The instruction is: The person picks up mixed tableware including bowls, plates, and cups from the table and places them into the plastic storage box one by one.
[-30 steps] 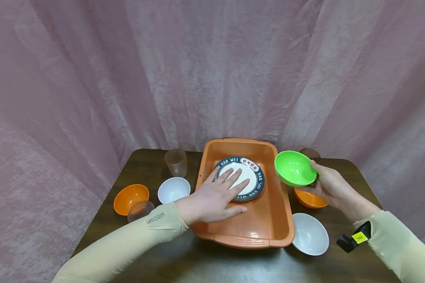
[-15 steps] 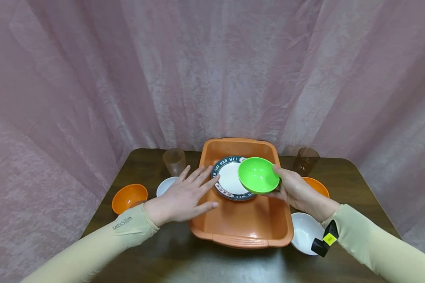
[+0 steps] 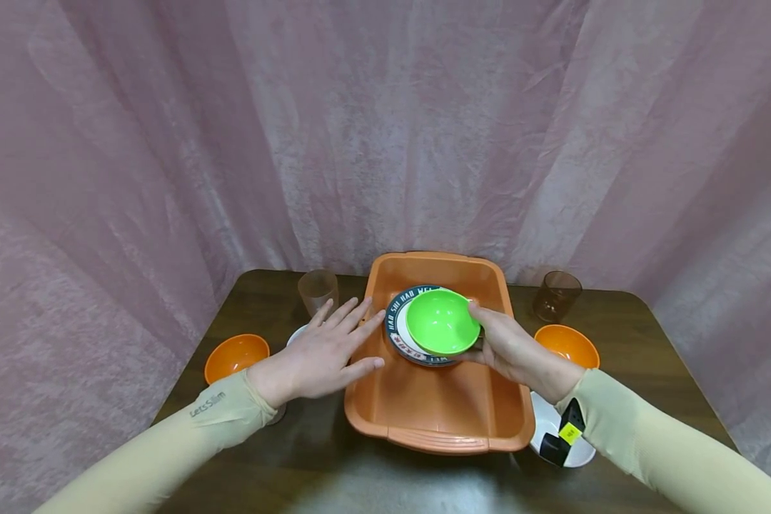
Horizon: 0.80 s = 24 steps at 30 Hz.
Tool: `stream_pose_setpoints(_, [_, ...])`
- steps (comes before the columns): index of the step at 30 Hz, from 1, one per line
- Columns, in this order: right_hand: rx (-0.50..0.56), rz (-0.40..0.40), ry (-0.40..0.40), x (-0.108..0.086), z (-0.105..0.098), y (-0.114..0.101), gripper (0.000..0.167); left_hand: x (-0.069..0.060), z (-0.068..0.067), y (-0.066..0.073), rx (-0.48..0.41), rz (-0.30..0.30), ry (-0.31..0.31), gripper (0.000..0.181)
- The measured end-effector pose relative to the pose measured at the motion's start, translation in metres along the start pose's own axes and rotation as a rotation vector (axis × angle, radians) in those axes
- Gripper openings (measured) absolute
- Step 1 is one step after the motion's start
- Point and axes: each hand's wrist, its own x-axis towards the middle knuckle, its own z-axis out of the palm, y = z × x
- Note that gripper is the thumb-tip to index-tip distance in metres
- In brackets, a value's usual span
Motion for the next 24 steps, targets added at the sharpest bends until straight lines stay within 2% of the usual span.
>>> stream_pose_setpoints(2, [0.003, 0.005, 0.013, 0.0, 0.0, 0.0, 0.061, 0.005, -0.002, 0.001, -0.165, -0.013, -0.006, 0.073])
stream_pose_setpoints(4, [0.012, 0.008, 0.022, 0.0, 0.0, 0.0, 0.061, 0.012, -0.003, 0.003, -0.41, -0.059, -0.019, 0.067])
stream_pose_setpoints(6, [0.024, 0.007, 0.024, 0.0, 0.001, 0.0, 0.06, 0.021, -0.001, 0.007, -0.715, -0.124, -0.029, 0.061])
stream_pose_setpoints(8, [0.038, 0.005, 0.02, 0.001, 0.003, 0.001, 0.06, 0.029, 0.001, 0.013, -0.998, -0.216, -0.045, 0.06])
stream_pose_setpoints(10, [0.054, 0.007, 0.016, 0.002, 0.005, 0.003, 0.059, 0.038, 0.005, 0.02, -1.226, -0.309, -0.057, 0.062])
stream_pose_setpoints(12, [0.071, 0.009, 0.021, 0.003, 0.007, 0.004, 0.059, 0.045, 0.009, 0.027, -1.394, -0.381, -0.073, 0.061])
stream_pose_setpoints(14, [0.077, 0.006, 0.016, 0.004, 0.009, 0.004, 0.059, 0.051, 0.012, 0.034, -1.492, -0.448, -0.077, 0.059])
stream_pose_setpoints(18, [0.085, 0.006, 0.02, 0.005, 0.011, 0.006, 0.059, 0.056, 0.018, 0.043, -1.603, -0.509, -0.06, 0.057])
stream_pose_setpoints(21, [0.087, 0.006, 0.02, 0.005, 0.011, 0.007, 0.06, 0.056, 0.02, 0.047, -1.63, -0.522, -0.033, 0.058])
stream_pose_setpoints(24, [0.094, 0.001, 0.009, 0.005, 0.012, 0.008, 0.06, 0.057, 0.02, 0.048, -1.642, -0.533, -0.035, 0.058])
